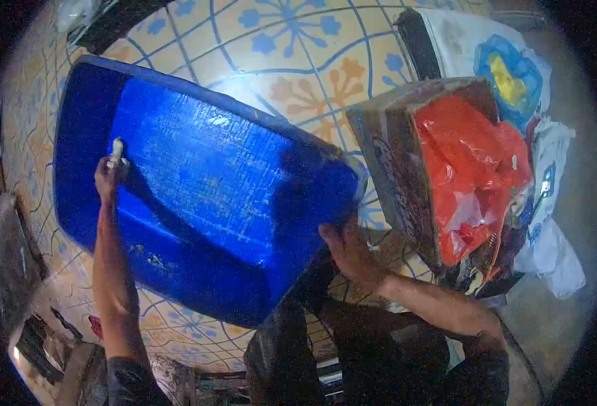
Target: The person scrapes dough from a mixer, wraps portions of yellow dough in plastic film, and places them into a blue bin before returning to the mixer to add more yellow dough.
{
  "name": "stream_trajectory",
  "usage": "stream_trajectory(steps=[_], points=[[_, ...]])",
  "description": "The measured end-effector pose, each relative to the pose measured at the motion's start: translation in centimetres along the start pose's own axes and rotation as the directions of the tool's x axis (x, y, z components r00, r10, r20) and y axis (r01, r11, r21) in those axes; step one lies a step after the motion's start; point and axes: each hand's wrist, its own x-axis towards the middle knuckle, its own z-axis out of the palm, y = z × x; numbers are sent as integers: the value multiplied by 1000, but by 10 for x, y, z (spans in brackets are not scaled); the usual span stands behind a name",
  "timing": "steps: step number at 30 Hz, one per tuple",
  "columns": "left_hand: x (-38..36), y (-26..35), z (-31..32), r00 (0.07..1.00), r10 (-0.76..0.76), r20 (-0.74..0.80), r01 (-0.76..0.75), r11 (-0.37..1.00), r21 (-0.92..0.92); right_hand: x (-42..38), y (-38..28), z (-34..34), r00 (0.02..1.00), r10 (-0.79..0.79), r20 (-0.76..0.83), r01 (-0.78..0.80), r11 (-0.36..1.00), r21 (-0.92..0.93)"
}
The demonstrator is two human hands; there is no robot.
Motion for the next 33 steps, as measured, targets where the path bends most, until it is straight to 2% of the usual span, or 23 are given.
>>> stream_trajectory(steps=[1,2,4,6,8,9,12,13,14,15,17,19,20,21,22,23,24,25,26,29,30,31,33], points=[[-18,50,-7,976,-200,85,214,948,-236,12,7,3,999,-16,-39,15,1000,-18],[-27,54,-12,970,-229,86,244,929,-279,22,-4,-3,998,-46,-50,45,999,-24],[-47,72,-19,950,-266,163,308,887,-344,49,-43,-13,990,-131,-48,130,991,-26],[-74,120,-42,915,-267,303,373,847,-378,78,-88,-11,935,-306,-180,316,948,27],[-104,179,-60,890,-286,354,420,816,-397,111,-108,-17,956,-265,-127,267,964,0],[-118,191,-66,886,-261,384,408,832,-377,113,-116,-13,947,-309,-93,322,924,205],[-162,276,-83,857,-296,422,482,749,-455,81,-163,7,908,-355,-224,309,926,-219],[-177,300,-90,858,-254,447,477,718,-507,49,-178,11,928,-334,-163,276,913,-300],[-190,313,-93,845,-269,463,500,706,-502,36,-178,26,887,-458,-54,425,859,-286],[-204,335,-98,835,-236,498,515,656,-552,-1,-199,26,935,-350,59,353,933,-69],[-228,365,-97,816,-141,560,532,561,-634,-44,-195,55,941,-283,184,254,953,167],[-250,412,-96,844,1,536,496,377,-782,-76,-174,73,900,-346,265,274,922,274],[-259,432,-99,835,-68,546,542,275,-794,-90,-172,79,915,-313,254,183,884,430],[-266,449,-101,823,-139,551,568,171,-805,-100,-170,84,924,-321,207,115,750,652],[-271,457,-94,869,-211,448,492,471,-732,-108,-168,92,922,-364,130,95,539,837],[-275,460,-87,912,-243,331,398,722,-566,-112,-157,107,832,-551,-65,163,131,978],[-278,462,-87,887,-242,392,440,700,-563,-124,-171,100,907,-410,91,51,323,945],[-272,503,-102,802,-376,464,597,519,-611,-140,-188,79,950,-230,213,-76,491,868],[-271,490,-93,801,-392,453,598,492,-632,-152,-201,59,956,-20,293,-218,621,753],[-252,489,-80,781,-433,450,617,421,-665,-170,-210,19,939,-73,336,-233,583,778],[-245,481,-71,817,-425,389,573,523,-631,-165,-198,6,952,-142,270,-90,714,694],[-236,471,-68,803,-378,461,595,556,-580,-159,-187,-8,986,-138,94,57,808,587],[-213,436,-40,809,-376,451,586,567,-579,-144,-185,-65,952,-199,-232,259,929,263]])
